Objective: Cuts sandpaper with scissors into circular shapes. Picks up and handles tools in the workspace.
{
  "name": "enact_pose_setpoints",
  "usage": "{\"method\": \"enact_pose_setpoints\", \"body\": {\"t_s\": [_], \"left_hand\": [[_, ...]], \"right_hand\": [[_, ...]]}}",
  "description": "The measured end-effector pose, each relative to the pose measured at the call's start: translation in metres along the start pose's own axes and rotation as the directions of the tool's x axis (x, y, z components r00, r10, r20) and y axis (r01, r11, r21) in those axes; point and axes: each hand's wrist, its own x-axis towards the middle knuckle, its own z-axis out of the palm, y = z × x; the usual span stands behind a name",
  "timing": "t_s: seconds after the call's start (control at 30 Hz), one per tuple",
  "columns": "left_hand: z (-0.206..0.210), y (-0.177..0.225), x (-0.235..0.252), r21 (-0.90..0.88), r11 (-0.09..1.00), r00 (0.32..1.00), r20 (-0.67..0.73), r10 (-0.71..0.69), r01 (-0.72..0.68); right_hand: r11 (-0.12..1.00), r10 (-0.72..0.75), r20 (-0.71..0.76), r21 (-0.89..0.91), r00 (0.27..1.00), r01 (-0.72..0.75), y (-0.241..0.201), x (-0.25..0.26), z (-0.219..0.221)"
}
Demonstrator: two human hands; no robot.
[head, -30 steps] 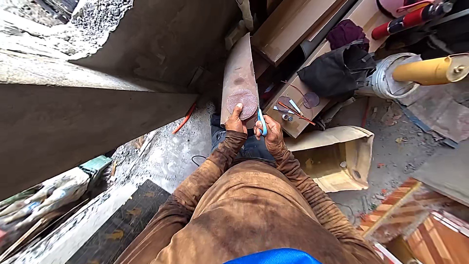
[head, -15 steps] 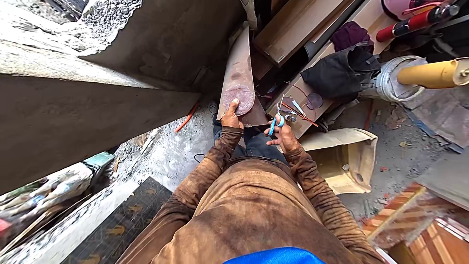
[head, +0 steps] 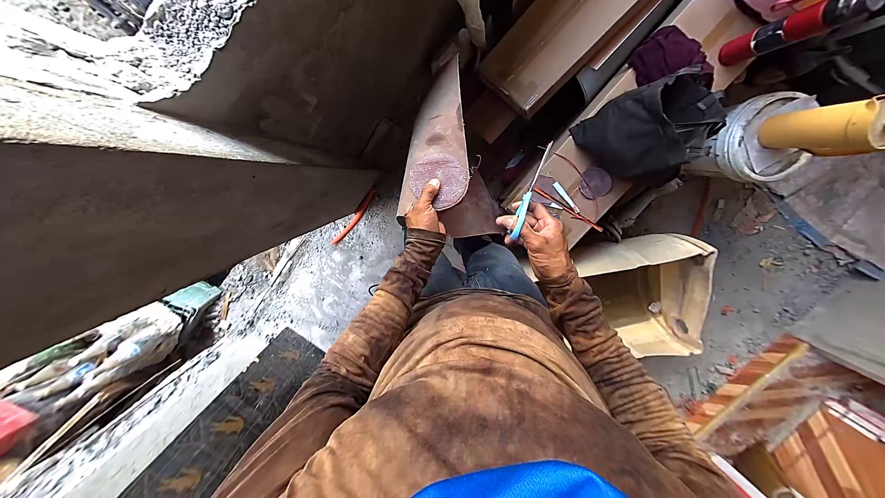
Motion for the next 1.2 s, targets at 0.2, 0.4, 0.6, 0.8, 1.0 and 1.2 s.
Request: {"method": "enact_pose_setpoints", "body": {"t_s": [0.2,0.4,0.6,0.8,1.0,1.2], "left_hand": [[-0.002,-0.002,-0.006,0.036,0.999,0.998,0.067,0.006,-0.009],[-0.008,0.002,-0.009,0.036,0.999,0.983,0.179,0.031,-0.038],[-0.019,-0.002,-0.001,0.025,1.0,0.97,0.241,0.001,-0.007],[-0.024,-0.003,0.001,-0.031,1.0,0.978,0.209,0.002,0.004],[-0.018,-0.007,-0.008,-0.038,0.999,0.978,0.208,-0.027,0.035],[-0.029,-0.013,-0.026,0.064,0.997,0.959,0.279,-0.058,0.042]], "right_hand": [[0.967,-0.131,0.027,-0.217,0.991,0.134,-0.024,0.03,0.013],[0.982,-0.048,0.132,-0.173,0.99,0.071,-0.031,0.01,0.001],[0.966,-0.015,0.312,-0.242,0.95,0.095,-0.024,-0.011,-0.014],[0.979,0.063,0.422,-0.202,0.904,0.026,-0.002,-0.036,-0.025],[0.998,0.035,0.414,-0.064,0.91,-0.01,0.013,-0.023,-0.004],[0.999,-0.031,0.36,0.046,0.933,0.015,0.022,-0.013,0.008]]}}
